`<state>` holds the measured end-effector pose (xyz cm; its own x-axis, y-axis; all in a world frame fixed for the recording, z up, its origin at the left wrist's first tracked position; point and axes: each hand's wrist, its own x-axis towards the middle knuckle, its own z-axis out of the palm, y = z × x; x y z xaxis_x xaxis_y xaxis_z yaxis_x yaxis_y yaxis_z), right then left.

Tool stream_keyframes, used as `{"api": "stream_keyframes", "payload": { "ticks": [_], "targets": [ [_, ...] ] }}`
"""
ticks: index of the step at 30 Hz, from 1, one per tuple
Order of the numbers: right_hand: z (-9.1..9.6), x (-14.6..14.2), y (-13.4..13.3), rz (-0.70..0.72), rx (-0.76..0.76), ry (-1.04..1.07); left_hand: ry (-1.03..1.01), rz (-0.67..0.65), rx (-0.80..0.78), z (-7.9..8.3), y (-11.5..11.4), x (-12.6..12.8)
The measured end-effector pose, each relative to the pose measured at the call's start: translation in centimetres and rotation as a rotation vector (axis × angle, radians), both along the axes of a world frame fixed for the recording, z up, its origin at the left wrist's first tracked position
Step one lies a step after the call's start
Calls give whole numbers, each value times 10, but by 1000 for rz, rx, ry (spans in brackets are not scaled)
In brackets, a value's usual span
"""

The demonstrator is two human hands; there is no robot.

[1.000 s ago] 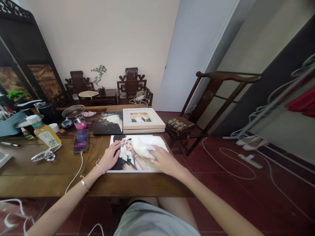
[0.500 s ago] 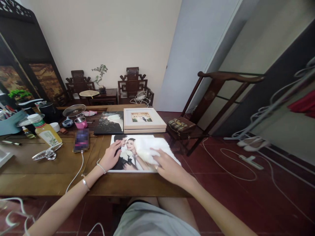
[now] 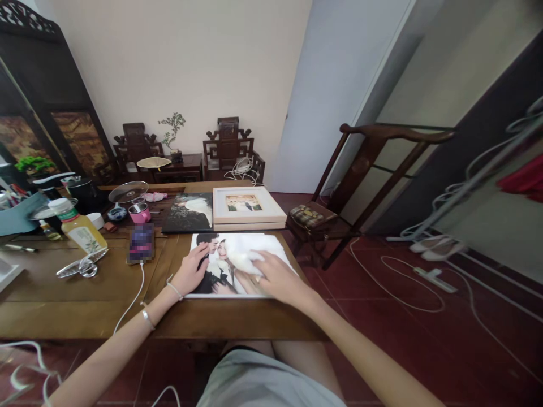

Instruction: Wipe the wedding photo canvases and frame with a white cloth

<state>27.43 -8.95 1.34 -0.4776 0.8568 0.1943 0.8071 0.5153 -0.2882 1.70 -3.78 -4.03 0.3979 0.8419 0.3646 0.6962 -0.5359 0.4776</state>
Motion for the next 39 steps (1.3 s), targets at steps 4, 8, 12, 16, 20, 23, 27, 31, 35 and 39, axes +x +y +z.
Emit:
{"api": "stream_keyframes", "payload": {
  "ticks": [4,8,12,16,20,23,27,31,35,39],
  "targets": [
    [-1,-9,43,-24,70,37,23,0,5,-1,1,0],
    [-5,-12,43,-5,89,56,23,9,4,-1,1,0],
    [-9,-7,-1,38,30,39,18,17,-12,-1,0,0],
    [-6,-1,-60,88,-54,62,17,25,-26,0,-1,1],
    [-3,-2,-84,131,-78,84,11,20,-18,0,0,2],
    [-4,-6,-66,103,-50,86,5,14,-4,-1,1,1],
    [-8,-15,-12,68,33,66,-14,14,13,-4,2,-1],
    [-9,-25,33,59,92,49,-22,1,19,-5,3,-1],
    [-8,-30,45,51,115,43,-28,3,25,-6,2,-1],
    [-7,-29,15,67,50,10,-15,12,16,-6,2,0]
  ]
}}
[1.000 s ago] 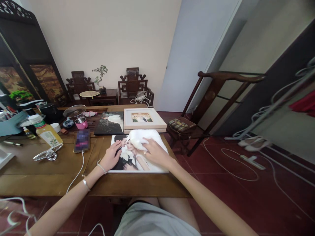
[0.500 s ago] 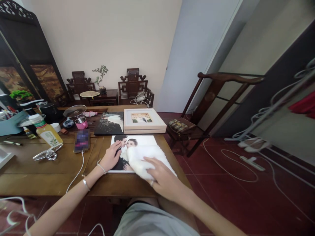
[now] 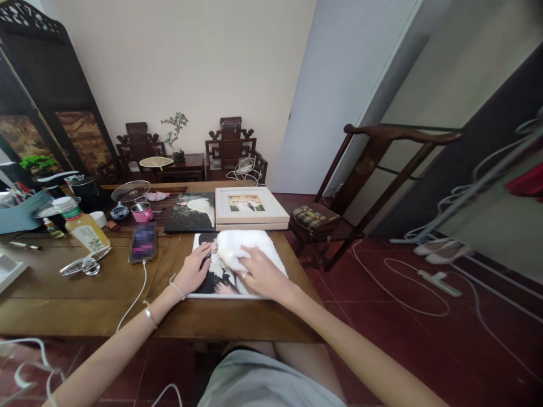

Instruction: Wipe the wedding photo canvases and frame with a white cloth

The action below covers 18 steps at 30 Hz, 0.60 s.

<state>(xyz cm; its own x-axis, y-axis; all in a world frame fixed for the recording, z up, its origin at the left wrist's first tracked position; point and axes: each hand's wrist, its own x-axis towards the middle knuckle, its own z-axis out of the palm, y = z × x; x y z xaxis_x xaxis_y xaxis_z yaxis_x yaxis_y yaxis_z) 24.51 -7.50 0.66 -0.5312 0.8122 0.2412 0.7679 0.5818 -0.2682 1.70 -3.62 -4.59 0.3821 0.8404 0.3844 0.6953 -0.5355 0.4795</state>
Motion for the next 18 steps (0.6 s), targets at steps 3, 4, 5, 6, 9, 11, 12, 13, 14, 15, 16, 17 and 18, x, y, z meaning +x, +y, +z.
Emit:
{"api": "stream_keyframes", "payload": {
  "ticks": [3,4,5,6,9,11,12,13,14,15,16,17,18],
  "targets": [
    [0,4,-43,34,-70,14,25,6,-19,3,-1,1],
    [1,5,-58,49,-87,31,31,7,-23,4,-2,2],
    [1,6,-72,77,-110,40,35,9,-28,5,-2,2],
    [2,8,-83,100,-127,50,38,12,-33,5,-2,3],
    [6,11,-101,127,-163,73,38,18,-47,6,-3,4],
    [9,12,-95,94,-166,70,29,17,-42,5,-2,4],
    [9,12,-88,70,-158,63,25,15,-37,4,-2,4],
    [10,11,-78,46,-146,51,20,14,-33,3,-2,4],
    [10,10,-67,23,-128,38,15,16,-30,2,-2,4],
    [11,8,-55,5,-110,24,12,18,-29,1,-2,3],
    [11,5,-42,-9,-89,11,10,21,-27,0,-2,3],
    [11,2,-29,-16,-70,0,9,23,-26,0,-2,3],
    [12,-1,-17,-24,-49,-9,9,24,-24,-1,-2,3]
  ]
}}
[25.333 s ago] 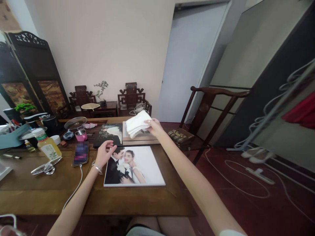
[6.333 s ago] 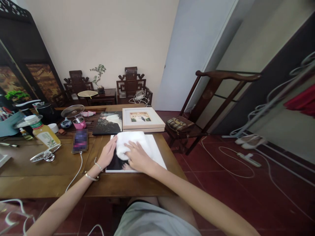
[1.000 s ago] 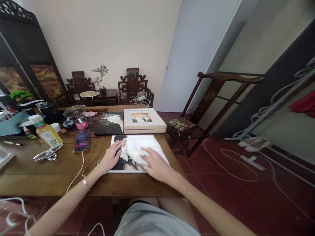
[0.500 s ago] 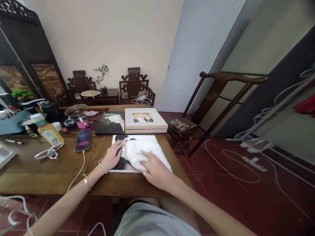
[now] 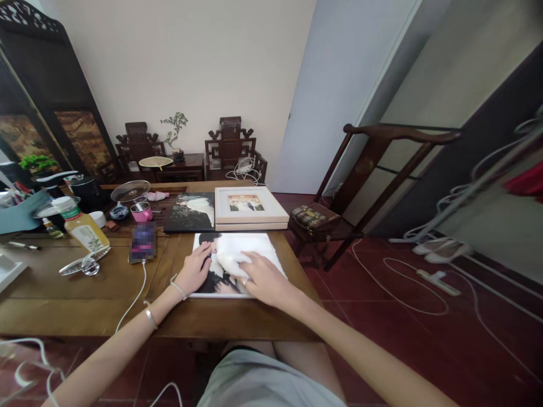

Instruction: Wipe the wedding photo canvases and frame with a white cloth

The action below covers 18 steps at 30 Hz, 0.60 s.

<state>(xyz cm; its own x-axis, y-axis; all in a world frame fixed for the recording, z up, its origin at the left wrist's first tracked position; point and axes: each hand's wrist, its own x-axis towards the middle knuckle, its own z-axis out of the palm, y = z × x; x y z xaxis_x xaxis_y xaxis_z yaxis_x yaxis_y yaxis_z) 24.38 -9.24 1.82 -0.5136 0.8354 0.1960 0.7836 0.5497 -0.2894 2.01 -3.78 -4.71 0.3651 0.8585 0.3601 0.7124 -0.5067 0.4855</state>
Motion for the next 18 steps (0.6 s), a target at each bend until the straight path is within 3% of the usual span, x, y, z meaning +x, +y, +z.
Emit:
{"api": "stream_keyframes", "payload": {
  "ticks": [4,8,18],
  "targets": [
    [1,-11,34,-26,66,-11,-1,10,-2,-3,2,0],
    [-3,-14,34,-26,75,-35,-7,7,-3,-5,3,0],
    [-2,5,-71,120,-81,36,3,-6,-7,0,1,2]
  ]
}}
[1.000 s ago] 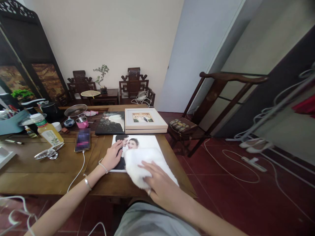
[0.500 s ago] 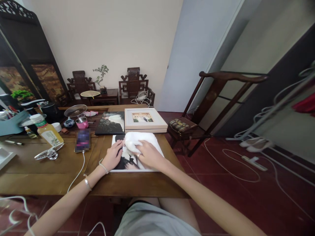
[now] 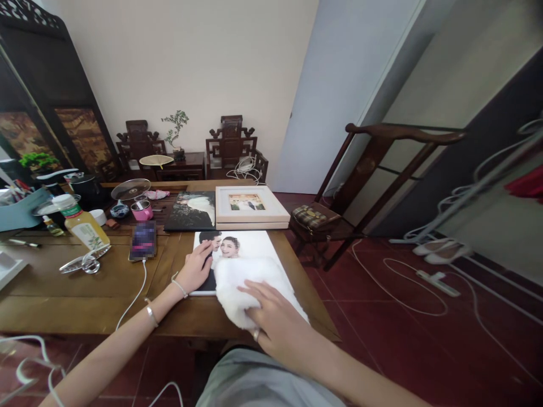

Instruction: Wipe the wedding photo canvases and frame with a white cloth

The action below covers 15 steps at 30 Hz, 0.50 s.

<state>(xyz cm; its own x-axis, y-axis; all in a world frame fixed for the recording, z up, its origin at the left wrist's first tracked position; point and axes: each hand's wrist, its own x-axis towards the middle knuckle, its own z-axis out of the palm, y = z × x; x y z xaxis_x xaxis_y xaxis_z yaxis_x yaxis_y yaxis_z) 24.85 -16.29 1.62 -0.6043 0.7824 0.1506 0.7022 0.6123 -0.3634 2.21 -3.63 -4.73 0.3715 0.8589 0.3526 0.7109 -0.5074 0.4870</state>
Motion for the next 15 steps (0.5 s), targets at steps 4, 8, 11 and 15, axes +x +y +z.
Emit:
{"api": "stream_keyframes", "payload": {
  "ticks": [4,8,11,15],
  "targets": [
    [5,2,7,-29,7,-10,11,-14,3,2,0,0],
    [6,-6,53,-75,86,-75,30,-25,-1,2,-1,-1],
    [7,-15,90,-79,147,-96,41,-31,-16,3,-1,-1],
    [7,-23,110,-114,169,-112,39,-35,-10,5,-2,-1]
  ]
}}
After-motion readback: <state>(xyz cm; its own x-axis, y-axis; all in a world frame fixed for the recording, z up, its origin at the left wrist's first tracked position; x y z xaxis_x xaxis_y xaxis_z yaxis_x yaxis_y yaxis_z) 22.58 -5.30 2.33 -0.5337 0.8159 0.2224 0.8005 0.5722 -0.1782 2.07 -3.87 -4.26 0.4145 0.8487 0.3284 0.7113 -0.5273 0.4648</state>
